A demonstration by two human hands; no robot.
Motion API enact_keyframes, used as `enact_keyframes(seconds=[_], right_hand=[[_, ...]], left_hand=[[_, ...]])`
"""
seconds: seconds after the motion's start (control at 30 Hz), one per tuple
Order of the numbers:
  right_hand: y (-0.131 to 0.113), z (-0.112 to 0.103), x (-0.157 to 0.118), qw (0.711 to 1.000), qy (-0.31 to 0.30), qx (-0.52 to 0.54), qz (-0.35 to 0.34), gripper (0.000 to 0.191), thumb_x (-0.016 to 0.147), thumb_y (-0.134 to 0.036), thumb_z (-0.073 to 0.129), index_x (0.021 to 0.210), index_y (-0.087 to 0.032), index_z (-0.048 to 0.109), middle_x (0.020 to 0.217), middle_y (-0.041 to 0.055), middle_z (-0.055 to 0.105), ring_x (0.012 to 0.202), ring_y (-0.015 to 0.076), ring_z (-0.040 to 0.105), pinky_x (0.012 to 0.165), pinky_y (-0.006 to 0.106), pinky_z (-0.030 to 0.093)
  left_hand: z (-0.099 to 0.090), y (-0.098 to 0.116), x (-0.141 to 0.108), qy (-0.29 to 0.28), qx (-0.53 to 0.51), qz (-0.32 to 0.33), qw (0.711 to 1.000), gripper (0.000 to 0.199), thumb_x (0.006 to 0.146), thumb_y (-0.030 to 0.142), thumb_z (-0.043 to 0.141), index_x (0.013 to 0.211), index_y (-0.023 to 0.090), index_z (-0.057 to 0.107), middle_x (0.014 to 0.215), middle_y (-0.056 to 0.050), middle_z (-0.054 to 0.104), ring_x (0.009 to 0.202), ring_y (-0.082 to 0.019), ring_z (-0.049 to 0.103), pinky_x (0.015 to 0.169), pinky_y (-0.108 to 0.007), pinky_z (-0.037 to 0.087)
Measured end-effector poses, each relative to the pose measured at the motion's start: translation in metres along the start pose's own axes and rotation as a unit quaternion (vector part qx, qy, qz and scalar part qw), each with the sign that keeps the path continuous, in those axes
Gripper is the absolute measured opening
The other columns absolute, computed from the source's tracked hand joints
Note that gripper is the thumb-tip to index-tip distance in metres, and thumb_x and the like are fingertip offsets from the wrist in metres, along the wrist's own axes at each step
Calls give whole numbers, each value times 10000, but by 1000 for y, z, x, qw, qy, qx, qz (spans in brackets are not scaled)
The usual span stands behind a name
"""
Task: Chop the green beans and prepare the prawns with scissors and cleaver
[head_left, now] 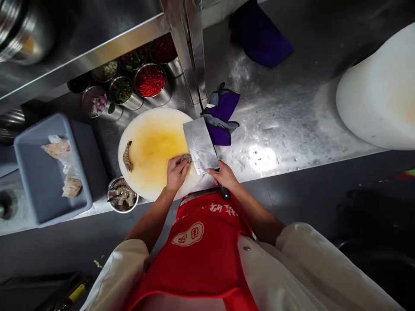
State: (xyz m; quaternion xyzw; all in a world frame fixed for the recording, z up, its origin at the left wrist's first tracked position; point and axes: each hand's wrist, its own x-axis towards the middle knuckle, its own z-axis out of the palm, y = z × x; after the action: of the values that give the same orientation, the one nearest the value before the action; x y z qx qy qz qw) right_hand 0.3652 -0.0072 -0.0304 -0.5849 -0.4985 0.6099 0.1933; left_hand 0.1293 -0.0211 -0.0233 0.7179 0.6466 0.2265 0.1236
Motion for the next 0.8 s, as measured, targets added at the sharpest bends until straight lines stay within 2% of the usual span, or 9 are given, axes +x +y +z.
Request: enact_keyframes(seconds=[0.1,0.17,0.3,0.43,0.57,0.8], right_hand=[[0,2,1,1000,-2,10,1,302,845,-396,677,842,-258,410,433,-92,503,374,167,534,402,266,371],[1,3,2,1000,2,15,-4,300,847,-397,679,842,-257,414,436,-94,499,372,164,533,399,264,366],[1,6,0,1000,11,22,-10,304,847,-406,693,845,-252,431,450,-99,492,370,155,529,397,264,360],[0,9,-2,999,14,49,-3,333,833,-430,709,838,-251,427,470,-100,508,361,139,525,379,250,356],[0,12,1,999,27,36,0,323,842,-430,687,843,-247,421,464,-93,516,383,149,544,399,250,370],[-5,11,10,999,24,39,8,328,842,-432,681,839,-248,409,434,-105,488,377,145,535,401,235,361]], left_hand=[[0,0,-3,-25,6,15,1000,423,1037,409,382,1254,206,684,1421,-127,582,1382,-277,481,1164,-509,391],[1,0,-7,-58,10,35,998,488,1047,409,330,1405,183,573,1553,-127,466,1489,-282,353,1226,-535,296],[6,2,-14,-94,28,56,994,594,1045,434,307,1554,134,367,1642,-147,312,1554,-284,196,1264,-542,204],[9,2,-19,-94,45,66,992,663,1034,469,331,1581,94,296,1650,-181,264,1559,-298,154,1271,-538,171],[11,1,-20,-103,55,67,991,706,1025,510,329,1596,100,257,1653,-181,254,1561,-304,134,1272,-549,147],[10,1,-20,-92,53,82,991,701,1035,498,300,1599,86,242,1652,-185,256,1560,-295,140,1270,-526,160]])
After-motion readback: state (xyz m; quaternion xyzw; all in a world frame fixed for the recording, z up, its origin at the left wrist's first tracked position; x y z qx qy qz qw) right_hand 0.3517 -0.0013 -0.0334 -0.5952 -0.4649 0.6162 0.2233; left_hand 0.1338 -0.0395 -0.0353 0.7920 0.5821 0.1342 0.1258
